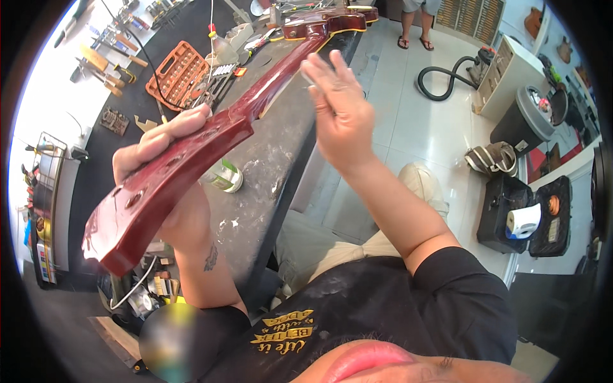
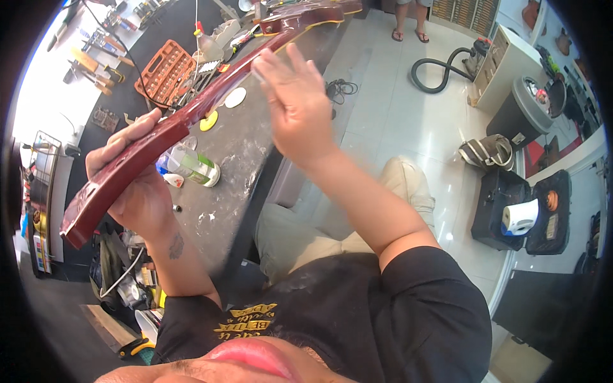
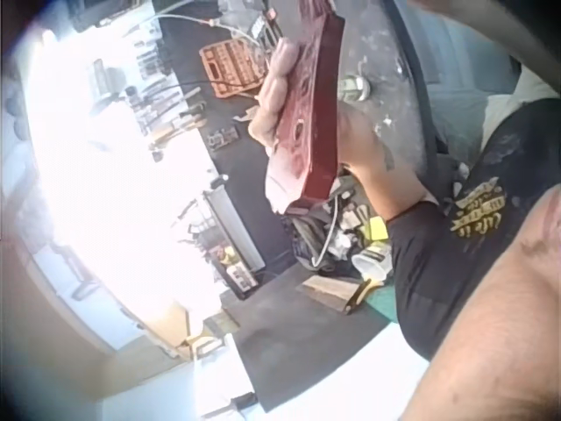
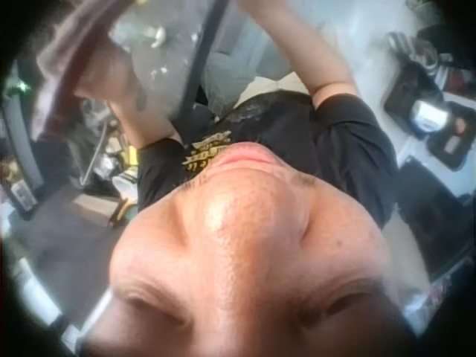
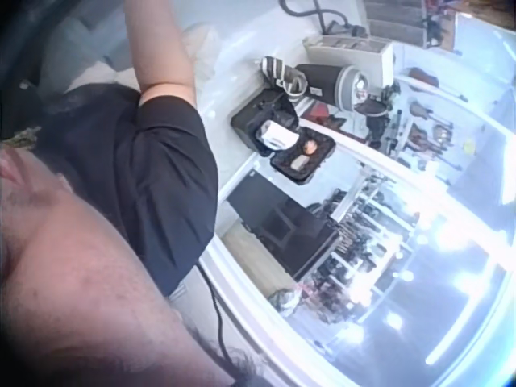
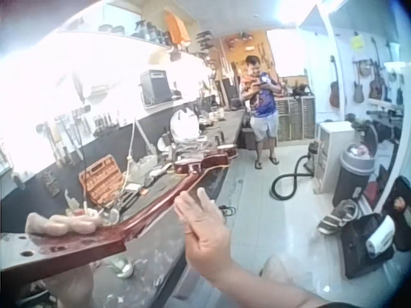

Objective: The person polishes the neck and headstock of a red electric guitar using a circular pad and a cloth.

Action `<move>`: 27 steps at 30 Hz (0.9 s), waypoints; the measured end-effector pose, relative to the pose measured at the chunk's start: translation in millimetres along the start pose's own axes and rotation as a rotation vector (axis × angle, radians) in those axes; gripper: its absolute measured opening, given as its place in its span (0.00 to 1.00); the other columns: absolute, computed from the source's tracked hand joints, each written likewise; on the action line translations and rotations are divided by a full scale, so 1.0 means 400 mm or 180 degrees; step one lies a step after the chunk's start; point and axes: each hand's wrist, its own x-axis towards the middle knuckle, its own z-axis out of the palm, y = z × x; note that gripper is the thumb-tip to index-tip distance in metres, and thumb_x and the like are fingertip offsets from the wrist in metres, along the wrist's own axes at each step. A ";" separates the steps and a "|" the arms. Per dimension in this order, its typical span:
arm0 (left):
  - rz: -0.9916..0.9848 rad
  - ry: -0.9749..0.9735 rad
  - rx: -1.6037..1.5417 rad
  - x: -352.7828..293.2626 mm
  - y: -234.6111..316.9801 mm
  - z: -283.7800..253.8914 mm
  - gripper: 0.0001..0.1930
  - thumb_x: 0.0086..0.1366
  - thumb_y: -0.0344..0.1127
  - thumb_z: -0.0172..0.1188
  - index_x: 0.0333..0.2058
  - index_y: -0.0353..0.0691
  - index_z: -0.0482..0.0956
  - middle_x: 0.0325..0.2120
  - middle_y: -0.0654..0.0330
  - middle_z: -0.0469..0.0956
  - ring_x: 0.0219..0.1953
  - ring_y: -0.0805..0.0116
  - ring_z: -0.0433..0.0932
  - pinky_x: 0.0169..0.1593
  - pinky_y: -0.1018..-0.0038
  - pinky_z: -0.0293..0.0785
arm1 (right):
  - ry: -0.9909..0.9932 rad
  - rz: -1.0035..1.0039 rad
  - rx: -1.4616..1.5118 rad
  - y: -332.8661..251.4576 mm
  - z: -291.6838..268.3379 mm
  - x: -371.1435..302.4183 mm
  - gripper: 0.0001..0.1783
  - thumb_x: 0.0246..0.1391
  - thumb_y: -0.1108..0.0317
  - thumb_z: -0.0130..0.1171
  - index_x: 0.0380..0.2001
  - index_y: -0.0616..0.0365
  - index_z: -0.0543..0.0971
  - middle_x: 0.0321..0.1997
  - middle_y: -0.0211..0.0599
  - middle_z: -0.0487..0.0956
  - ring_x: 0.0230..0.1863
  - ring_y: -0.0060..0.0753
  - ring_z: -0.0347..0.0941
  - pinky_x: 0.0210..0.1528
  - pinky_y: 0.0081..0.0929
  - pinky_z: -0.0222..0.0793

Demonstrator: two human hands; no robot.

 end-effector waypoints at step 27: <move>0.0076 -0.0273 -0.0147 0.006 -0.001 -0.006 0.39 0.67 0.71 0.55 0.56 0.36 0.76 0.53 0.30 0.79 0.60 0.26 0.77 0.55 0.39 0.84 | -0.0373 -0.0828 0.0042 -0.048 0.042 -0.031 0.33 0.56 0.83 0.59 0.67 0.61 0.77 0.69 0.48 0.78 0.74 0.49 0.69 0.78 0.45 0.52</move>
